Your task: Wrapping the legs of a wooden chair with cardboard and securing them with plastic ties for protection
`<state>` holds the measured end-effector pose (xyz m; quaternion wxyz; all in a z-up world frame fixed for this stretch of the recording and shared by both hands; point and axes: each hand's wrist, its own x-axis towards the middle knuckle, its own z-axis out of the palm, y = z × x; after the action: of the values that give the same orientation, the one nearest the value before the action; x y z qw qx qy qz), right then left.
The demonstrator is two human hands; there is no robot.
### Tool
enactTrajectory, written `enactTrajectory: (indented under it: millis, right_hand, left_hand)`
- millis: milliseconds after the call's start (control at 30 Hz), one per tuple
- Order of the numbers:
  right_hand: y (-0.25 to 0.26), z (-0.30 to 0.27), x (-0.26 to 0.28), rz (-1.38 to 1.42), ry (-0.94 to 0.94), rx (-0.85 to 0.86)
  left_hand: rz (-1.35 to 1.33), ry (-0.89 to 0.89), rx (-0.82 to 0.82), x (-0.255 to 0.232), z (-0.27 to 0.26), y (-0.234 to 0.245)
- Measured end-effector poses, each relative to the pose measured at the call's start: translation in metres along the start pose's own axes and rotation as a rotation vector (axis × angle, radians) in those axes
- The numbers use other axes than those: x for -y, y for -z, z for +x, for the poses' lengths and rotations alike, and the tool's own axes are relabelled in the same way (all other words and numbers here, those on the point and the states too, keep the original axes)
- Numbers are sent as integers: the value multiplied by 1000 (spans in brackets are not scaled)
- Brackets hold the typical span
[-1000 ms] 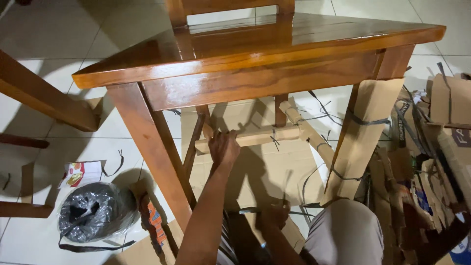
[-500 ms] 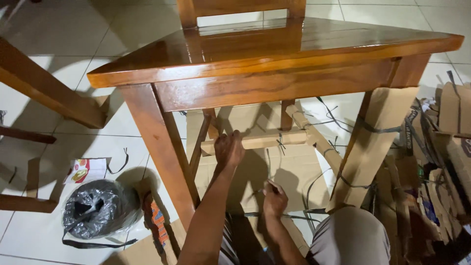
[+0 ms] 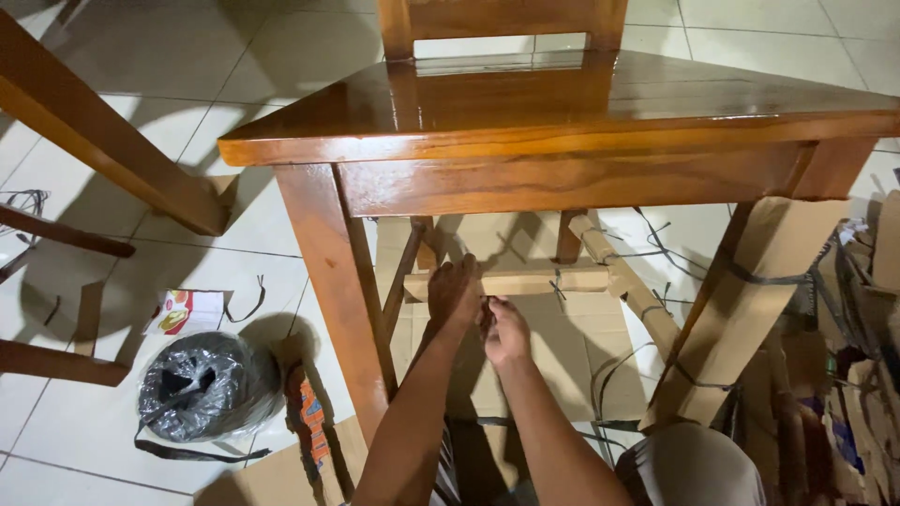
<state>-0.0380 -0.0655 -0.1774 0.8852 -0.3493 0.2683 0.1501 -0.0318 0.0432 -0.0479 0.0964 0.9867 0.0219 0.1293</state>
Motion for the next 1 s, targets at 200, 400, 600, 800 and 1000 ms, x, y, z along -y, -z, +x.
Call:
enactTrajectory:
  millis: [200,400,600,800,1000]
  right_hand:
    - [-19,-18,25,168,-194,173]
    - [-51,-35,49,-95,-147,153]
    - [-58,-39,41,-21,-181,162]
    - [-70,-54,44,-81,-186,132]
    - [-47,-24,32,-44,-142,139]
  left_hand:
    - [-116,42,169,2,-3,16]
    - [-289,97,290,-11,1,72]
    - [-373,271,331,-7,11,51]
    - [-384,272,77,10,13,-7]
    - [-498,386,207,1,15,19]
